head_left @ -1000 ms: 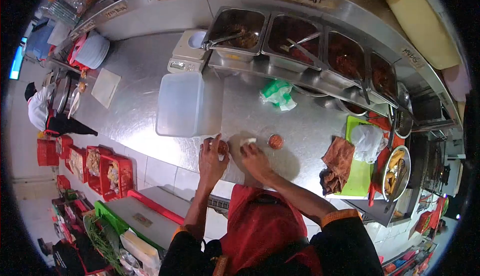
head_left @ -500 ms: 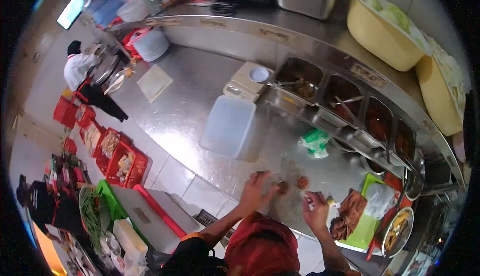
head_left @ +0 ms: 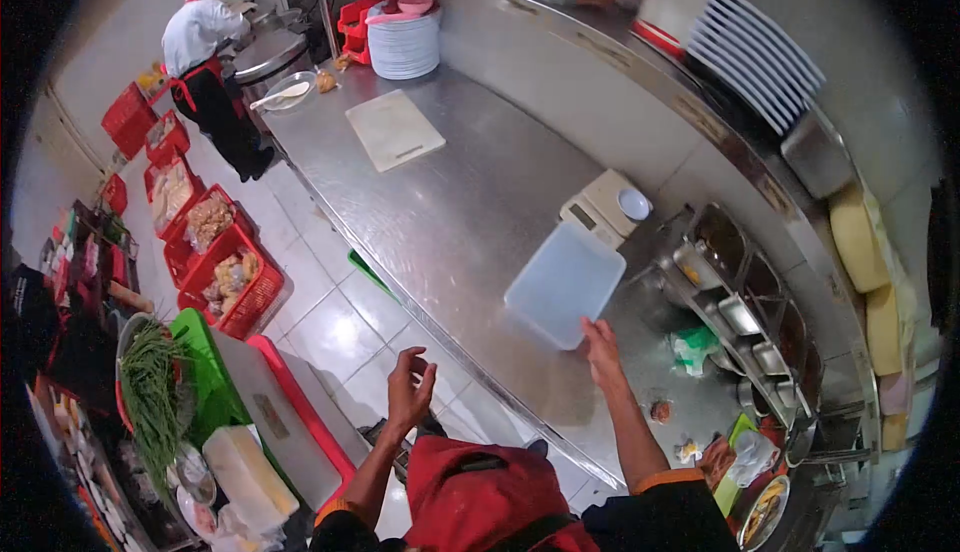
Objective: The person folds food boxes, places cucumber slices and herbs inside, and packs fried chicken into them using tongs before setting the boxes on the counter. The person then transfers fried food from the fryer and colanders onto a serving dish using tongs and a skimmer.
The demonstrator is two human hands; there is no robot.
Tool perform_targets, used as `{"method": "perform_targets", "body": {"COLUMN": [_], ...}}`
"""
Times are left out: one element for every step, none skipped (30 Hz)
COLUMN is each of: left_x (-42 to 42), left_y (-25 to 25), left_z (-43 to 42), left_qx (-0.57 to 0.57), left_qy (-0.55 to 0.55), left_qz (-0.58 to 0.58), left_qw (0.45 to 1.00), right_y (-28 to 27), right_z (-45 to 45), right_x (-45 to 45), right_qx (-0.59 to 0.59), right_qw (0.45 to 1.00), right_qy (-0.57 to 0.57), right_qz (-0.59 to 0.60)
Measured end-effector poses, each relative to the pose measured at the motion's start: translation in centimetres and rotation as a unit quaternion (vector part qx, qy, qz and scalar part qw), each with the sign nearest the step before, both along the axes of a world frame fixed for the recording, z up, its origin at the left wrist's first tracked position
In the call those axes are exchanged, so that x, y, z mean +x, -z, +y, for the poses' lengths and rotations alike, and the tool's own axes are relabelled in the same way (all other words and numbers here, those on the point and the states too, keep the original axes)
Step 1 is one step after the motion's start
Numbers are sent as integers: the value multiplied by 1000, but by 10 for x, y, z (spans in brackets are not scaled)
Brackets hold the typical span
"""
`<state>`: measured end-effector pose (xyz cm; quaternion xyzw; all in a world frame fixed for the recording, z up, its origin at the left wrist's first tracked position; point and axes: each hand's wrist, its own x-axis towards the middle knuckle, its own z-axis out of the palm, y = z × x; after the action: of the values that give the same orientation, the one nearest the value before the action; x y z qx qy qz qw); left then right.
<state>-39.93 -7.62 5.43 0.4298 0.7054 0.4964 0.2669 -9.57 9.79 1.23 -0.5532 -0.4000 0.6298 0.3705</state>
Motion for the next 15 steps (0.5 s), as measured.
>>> {"method": "perform_targets", "body": {"left_x": [-20, -41, -60, -79, -97, -114, -130, -147, -160, -171, -183, -195, -201, -213, -225], "left_y": [-1, 2, 6, 5, 2, 3, 5, 3, -2, -8, -8, 6, 11, 20, 19], "left_z": [-4, -5, -4, -1, 4, 12, 22, 35, 49, 64, 79, 95, 108, 123, 139], "left_qx": [-4, 3, 8, 11, 13, 20, 33, 48, 52, 52, 49, 80, 90, 86, 93], "left_qy": [-4, 0, -4, -7, -7, -1, -2, -8, -9, -6, 5, 14, 1, 29, 52], "left_qz": [-3, -9, -16, -20, -30, -29, -26, -22, -30, -47, -47, 38, 86, 62, 24], "left_qw": [1000, 1000, 1000, 1000, 999, 999, 999, 999, 998, 998, 998, 996, 992, 994, 994], "right_y": [-3, -7, -12, -18, -19, -19, -23, -30, -37, -37, -31, -26, 5, -3, 0], "right_z": [-12, -20, -15, -4, 7, 17, 35, 63, 89, 110, 129, 161, 191, 204, 215], "right_x": [-6, -14, -24, -35, -45, -55, -70, -88, -107, -119, -128, -137, -134, -146, -156], "right_qx": [1, 12, 29, 38, 43, 46, 53, 42, 31, 44, 32, 34, 87, 103, 116], "right_qw": [1000, 999, 995, 995, 994, 993, 992, 990, 989, 989, 990, 990, 991, 988, 984], "right_qy": [3, 43, 83, 88, 90, 92, 95, 110, 123, 117, 123, 129, 95, 113, 135], "right_qz": [-10, 15, 41, 39, 49, 61, 65, 71, 77, 85, 60, 41, 37, 3, -31]}}
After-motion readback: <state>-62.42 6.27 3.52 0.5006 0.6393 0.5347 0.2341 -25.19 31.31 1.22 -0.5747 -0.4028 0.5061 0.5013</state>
